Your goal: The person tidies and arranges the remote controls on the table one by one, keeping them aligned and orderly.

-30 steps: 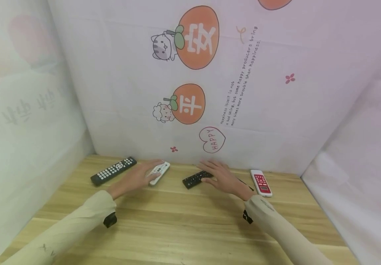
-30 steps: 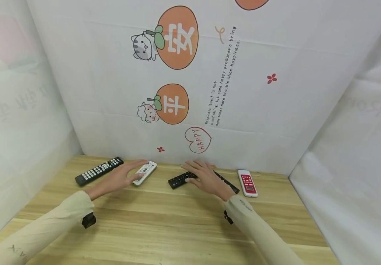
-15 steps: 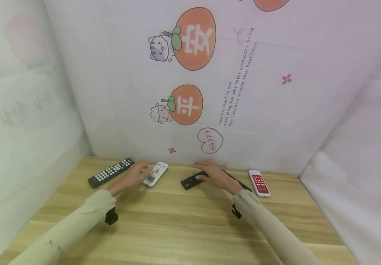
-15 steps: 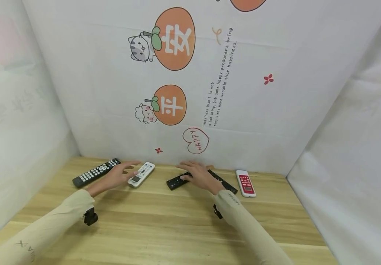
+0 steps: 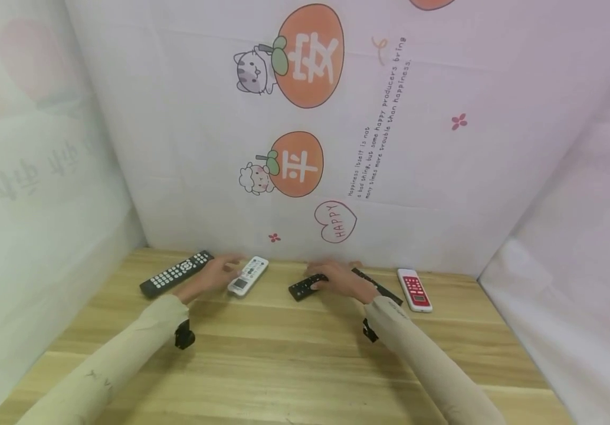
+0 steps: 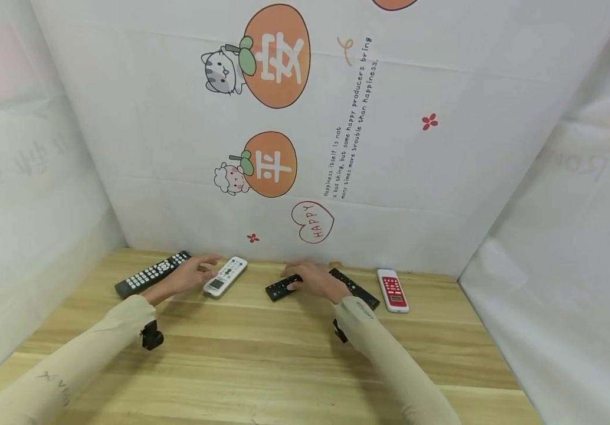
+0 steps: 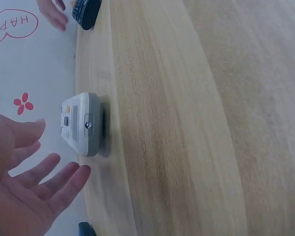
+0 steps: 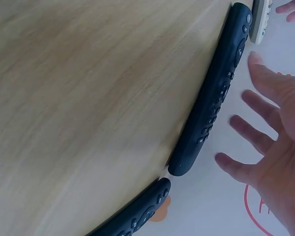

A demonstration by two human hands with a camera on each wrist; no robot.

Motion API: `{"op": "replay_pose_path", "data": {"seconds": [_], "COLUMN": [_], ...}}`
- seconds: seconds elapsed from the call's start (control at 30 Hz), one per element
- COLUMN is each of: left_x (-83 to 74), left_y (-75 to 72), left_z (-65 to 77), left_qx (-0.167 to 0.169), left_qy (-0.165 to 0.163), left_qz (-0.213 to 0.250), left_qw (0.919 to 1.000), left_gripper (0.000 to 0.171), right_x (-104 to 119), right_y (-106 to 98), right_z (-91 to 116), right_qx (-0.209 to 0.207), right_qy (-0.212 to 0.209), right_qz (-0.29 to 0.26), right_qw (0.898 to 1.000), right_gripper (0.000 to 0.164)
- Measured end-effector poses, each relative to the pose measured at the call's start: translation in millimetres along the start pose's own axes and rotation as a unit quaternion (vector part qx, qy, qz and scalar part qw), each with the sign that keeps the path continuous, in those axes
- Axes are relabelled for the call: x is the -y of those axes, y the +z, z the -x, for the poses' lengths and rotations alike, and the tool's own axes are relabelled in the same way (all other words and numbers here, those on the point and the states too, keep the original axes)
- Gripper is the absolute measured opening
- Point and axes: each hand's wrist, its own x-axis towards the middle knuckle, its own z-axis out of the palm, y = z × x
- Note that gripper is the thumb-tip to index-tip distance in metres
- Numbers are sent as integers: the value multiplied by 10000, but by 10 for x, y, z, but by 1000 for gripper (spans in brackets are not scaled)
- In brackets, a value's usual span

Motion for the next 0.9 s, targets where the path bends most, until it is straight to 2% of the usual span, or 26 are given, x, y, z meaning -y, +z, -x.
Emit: {"op": "replay_pose_path", "data": {"seconds": [0.2, 0.37, 0.47, 0.7, 0.9], "left_x": [60, 69, 57, 37, 35], "left_y": [41, 55, 55, 20, 3], "left_z": [-47, -66, -67, -79, -121], "left_qx": [253, 122, 83, 259, 423], "left_qy": [-68, -61, -104, -579, -766], "left_qz": [25, -192, -153, 254, 563], "left_qw": [9997, 9997, 9998, 9977, 9946], "left_gripper": [57, 57, 56, 53, 47], "right_x": [42, 82, 104, 145, 138], "right_y": [6, 13, 16, 19, 43], "right_z": [-48, -85, -102, -147, -170], "right_qx": [316, 364, 411, 463, 492], "right_qy": [333, 356, 420, 995, 1430], "right_qz": [-138, -99, -131, -474, -615], "right_qw": [9989, 9987, 9982, 9928, 9866], "right_gripper": [35, 35, 35, 37, 42]}}
